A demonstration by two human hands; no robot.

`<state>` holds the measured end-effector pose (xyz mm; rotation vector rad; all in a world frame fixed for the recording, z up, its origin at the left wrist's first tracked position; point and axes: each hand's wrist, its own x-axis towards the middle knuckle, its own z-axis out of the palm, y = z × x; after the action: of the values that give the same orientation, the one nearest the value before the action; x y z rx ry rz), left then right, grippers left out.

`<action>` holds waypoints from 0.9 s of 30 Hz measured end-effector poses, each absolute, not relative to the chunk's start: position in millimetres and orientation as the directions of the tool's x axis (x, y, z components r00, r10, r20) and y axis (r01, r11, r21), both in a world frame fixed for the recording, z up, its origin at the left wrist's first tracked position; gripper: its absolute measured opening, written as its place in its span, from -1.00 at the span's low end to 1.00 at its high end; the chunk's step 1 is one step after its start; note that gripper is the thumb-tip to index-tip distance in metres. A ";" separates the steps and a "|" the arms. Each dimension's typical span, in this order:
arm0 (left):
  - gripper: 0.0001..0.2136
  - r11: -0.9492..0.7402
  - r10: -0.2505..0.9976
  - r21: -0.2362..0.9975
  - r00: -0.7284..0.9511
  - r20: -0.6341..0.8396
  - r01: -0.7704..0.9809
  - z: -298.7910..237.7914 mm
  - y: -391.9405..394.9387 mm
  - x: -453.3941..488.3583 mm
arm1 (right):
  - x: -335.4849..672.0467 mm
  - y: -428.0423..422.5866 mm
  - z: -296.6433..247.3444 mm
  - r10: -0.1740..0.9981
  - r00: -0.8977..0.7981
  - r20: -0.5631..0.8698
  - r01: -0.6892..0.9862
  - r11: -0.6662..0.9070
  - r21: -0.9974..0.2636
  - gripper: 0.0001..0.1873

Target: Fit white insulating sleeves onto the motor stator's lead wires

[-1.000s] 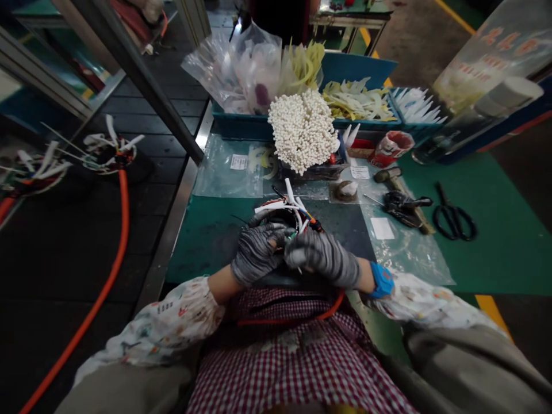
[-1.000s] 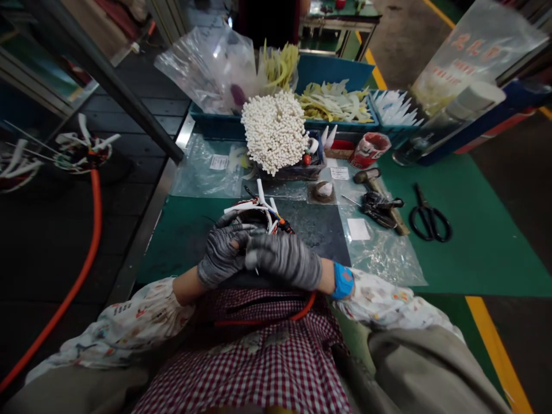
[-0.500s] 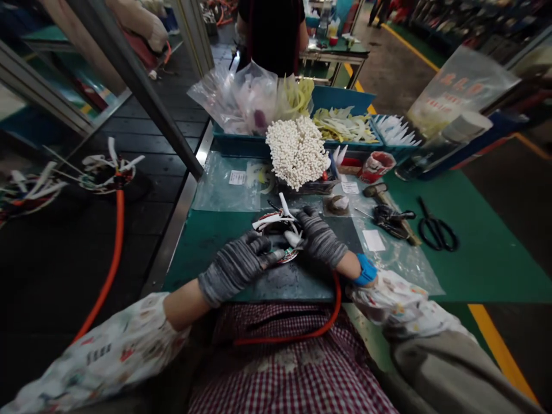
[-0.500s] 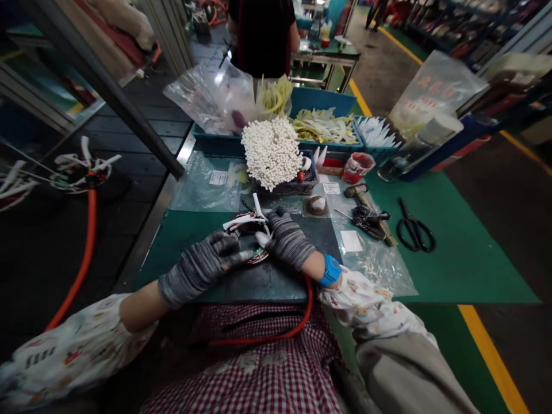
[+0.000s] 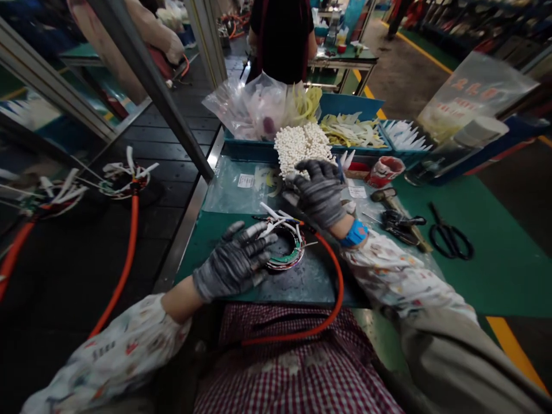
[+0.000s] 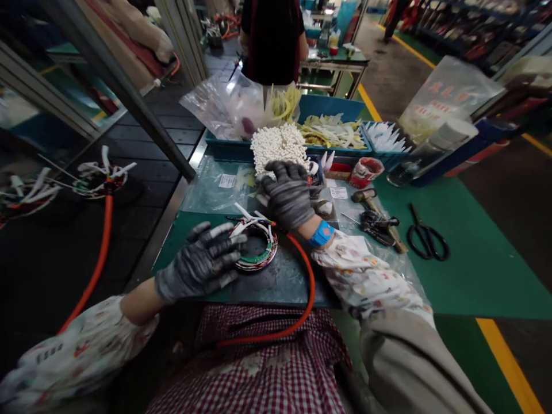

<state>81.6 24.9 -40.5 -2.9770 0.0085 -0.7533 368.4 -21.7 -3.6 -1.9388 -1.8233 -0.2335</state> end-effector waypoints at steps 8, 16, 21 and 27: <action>-0.72 -0.989 0.145 0.079 0.854 0.500 0.121 -67.3 17.5 97.5 | 367.0 7.3 -3.6 0.767 0.163 0.620 0.830 0.233 -0.506 -0.88; -0.73 -0.908 0.373 0.125 0.637 0.675 0.400 -94.1 -28.7 108.2 | 361.8 -121.8 41.5 0.717 0.495 0.491 0.466 0.258 -0.846 -0.88; -0.70 -0.883 0.459 0.177 0.720 0.521 0.435 -100.8 -20.2 99.3 | 337.6 -159.6 -3.7 0.735 0.496 0.462 0.593 0.103 -0.799 -0.84; -0.68 -0.900 0.428 0.146 0.767 0.478 0.411 -82.0 -25.7 102.6 | 320.3 -205.6 -43.0 0.897 0.371 0.239 0.387 0.085 -0.918 -0.87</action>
<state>102.6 -25.7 -82.0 -2.9839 -0.7086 -0.8203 320.3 -205.6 -43.0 -1.5081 -1.2092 0.5699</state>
